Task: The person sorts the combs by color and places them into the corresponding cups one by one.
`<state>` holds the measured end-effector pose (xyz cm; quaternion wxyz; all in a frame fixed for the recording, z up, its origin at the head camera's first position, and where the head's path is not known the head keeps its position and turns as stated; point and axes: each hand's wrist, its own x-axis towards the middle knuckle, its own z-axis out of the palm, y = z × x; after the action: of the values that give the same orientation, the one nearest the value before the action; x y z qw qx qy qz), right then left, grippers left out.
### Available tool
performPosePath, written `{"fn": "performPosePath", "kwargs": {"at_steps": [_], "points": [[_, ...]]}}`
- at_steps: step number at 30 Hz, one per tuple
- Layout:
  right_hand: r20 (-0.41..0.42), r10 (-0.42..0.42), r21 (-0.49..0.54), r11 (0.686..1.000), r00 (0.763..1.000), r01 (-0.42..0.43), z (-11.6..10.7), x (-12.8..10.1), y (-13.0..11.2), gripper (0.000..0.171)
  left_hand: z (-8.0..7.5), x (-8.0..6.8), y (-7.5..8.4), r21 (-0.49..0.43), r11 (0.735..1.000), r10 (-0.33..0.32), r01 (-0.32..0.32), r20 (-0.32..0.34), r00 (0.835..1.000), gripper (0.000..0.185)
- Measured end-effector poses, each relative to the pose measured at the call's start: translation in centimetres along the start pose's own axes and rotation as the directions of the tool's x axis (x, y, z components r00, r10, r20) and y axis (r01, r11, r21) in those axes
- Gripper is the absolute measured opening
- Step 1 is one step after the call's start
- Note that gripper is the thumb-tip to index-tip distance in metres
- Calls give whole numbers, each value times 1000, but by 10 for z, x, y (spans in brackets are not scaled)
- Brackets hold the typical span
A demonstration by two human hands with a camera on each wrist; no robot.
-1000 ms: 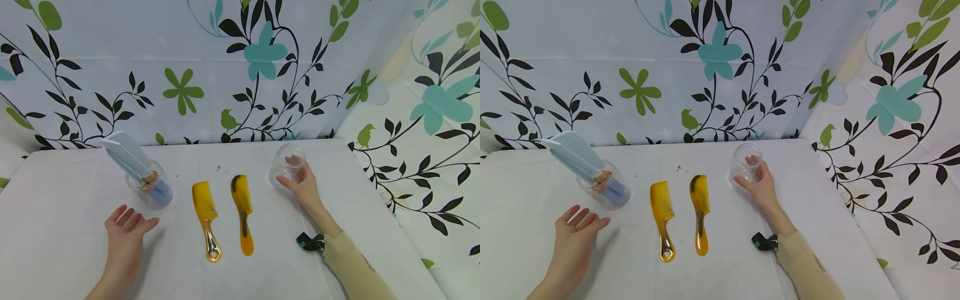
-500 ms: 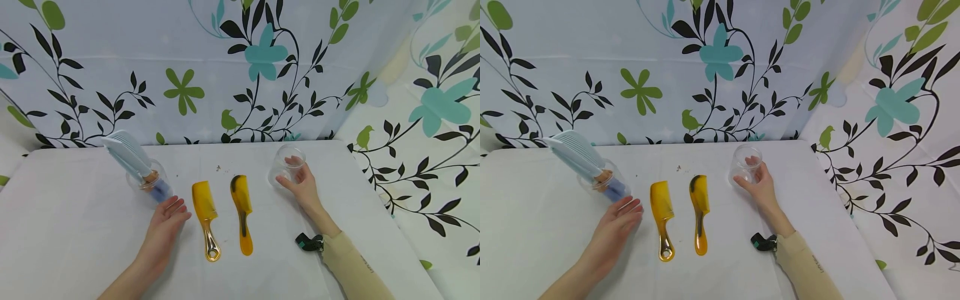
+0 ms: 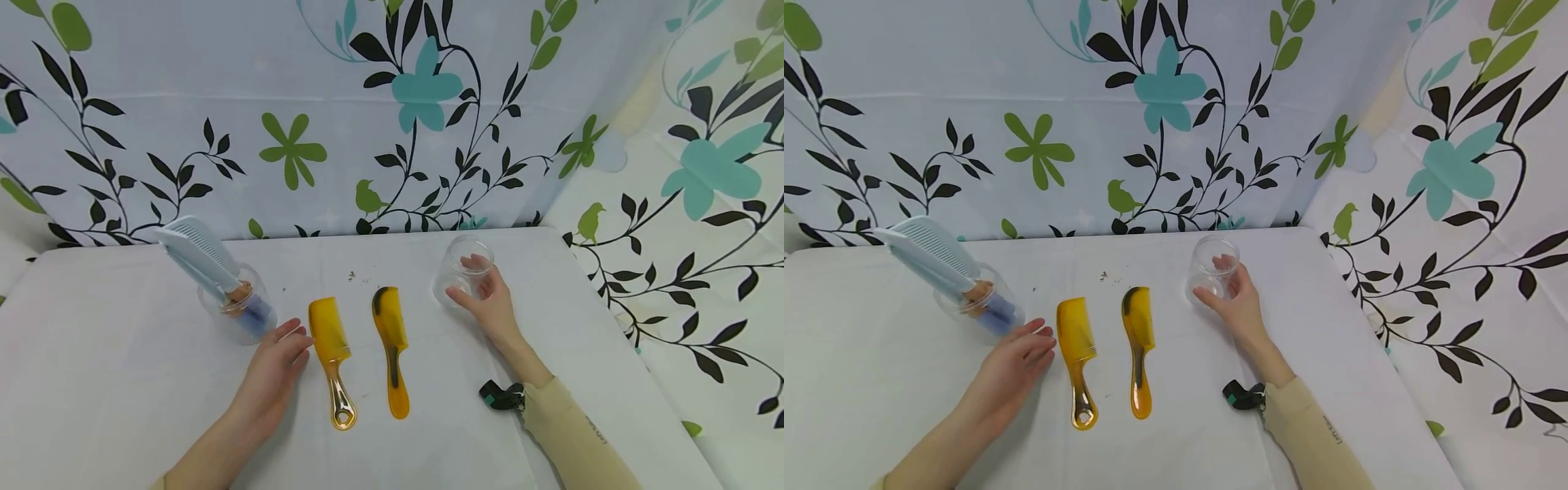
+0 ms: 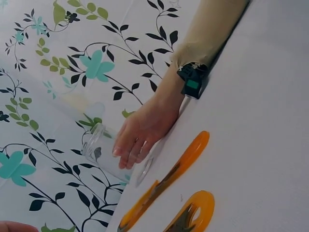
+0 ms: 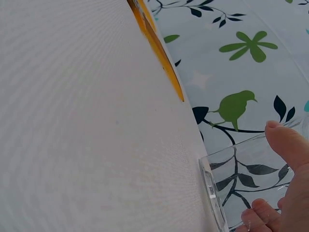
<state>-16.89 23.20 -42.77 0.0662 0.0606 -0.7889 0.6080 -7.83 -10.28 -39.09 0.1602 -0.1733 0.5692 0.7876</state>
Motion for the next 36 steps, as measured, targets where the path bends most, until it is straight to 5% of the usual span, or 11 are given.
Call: {"fn": "performPosePath", "kwargs": {"at_steps": [15,36], "points": [[3,5,1,1000,1000,-5,0,-1,-1,73,4,6,12,-211,971,-113,113,11,994,65],[4,3,12,1000,1000,-3,-1,1,0,73,34,12,7,-174,974,-142,144,24,990,65]]}}
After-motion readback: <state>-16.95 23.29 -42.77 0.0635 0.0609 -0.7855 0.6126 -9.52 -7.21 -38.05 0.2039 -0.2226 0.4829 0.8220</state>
